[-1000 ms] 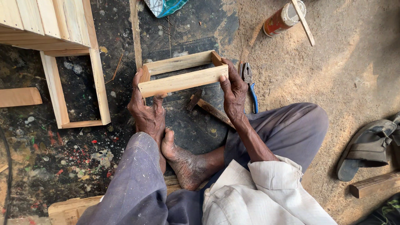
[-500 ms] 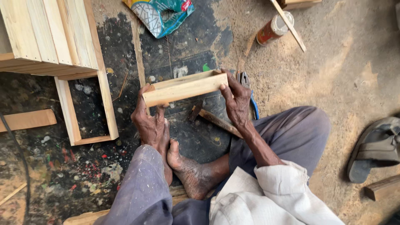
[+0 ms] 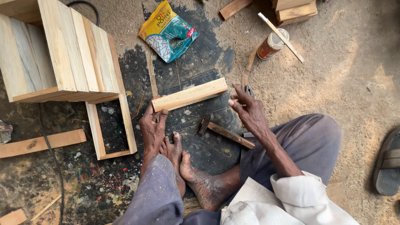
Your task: The person sits on the workshop floor and assembles small rectangular wooden frames, hammering nails into the joints with a hammer. They position wooden slats, drive nails, and fit completed frames together, placing finished frames beside a larger wooden box structure.
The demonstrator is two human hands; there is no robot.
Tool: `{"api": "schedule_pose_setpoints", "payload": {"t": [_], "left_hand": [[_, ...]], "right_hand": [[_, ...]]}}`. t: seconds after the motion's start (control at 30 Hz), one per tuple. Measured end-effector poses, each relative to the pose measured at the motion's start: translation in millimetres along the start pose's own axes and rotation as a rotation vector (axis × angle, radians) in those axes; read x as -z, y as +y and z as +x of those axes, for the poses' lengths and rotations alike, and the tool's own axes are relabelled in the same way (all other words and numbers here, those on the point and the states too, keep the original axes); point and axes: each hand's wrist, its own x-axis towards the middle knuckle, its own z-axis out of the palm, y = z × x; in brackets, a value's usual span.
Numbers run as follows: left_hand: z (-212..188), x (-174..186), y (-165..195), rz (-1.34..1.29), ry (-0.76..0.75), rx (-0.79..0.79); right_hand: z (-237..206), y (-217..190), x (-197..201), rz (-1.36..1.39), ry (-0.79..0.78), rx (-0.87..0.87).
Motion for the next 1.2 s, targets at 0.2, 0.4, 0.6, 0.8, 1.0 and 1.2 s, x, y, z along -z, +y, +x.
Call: {"api": "schedule_pose_setpoints", "payload": {"t": [0.2, 0.4, 0.6, 0.8, 1.0, 1.2], "left_hand": [[19.6, 26.0, 6.2, -0.066, -0.061, -0.195], [89.9, 38.9, 26.5, 0.465, -0.150, -0.047], [155.2, 28.9, 32.0, 0.739, -0.136, -0.490], [140.3, 15.5, 19.1, 0.644, -0.064, -0.356], [133.7, 6.3, 7.3, 0.781, 0.029, -0.200], [138.3, 12.4, -8.8, 1.152, -0.093, -0.368]], "right_hand": [[-33.8, 18.6, 3.9, -0.347, -0.302, 0.159], [-29.9, 17.3, -28.9, -0.428, -0.366, 0.198], [-15.9, 6.1, -34.4, -0.332, -0.288, 0.242], [-14.3, 5.6, -34.5, -0.400, -0.296, 0.201], [-14.0, 2.0, -35.4, -0.371, -0.308, 0.215], [-13.1, 4.6, -34.2, -0.381, -0.311, 0.232]]}}
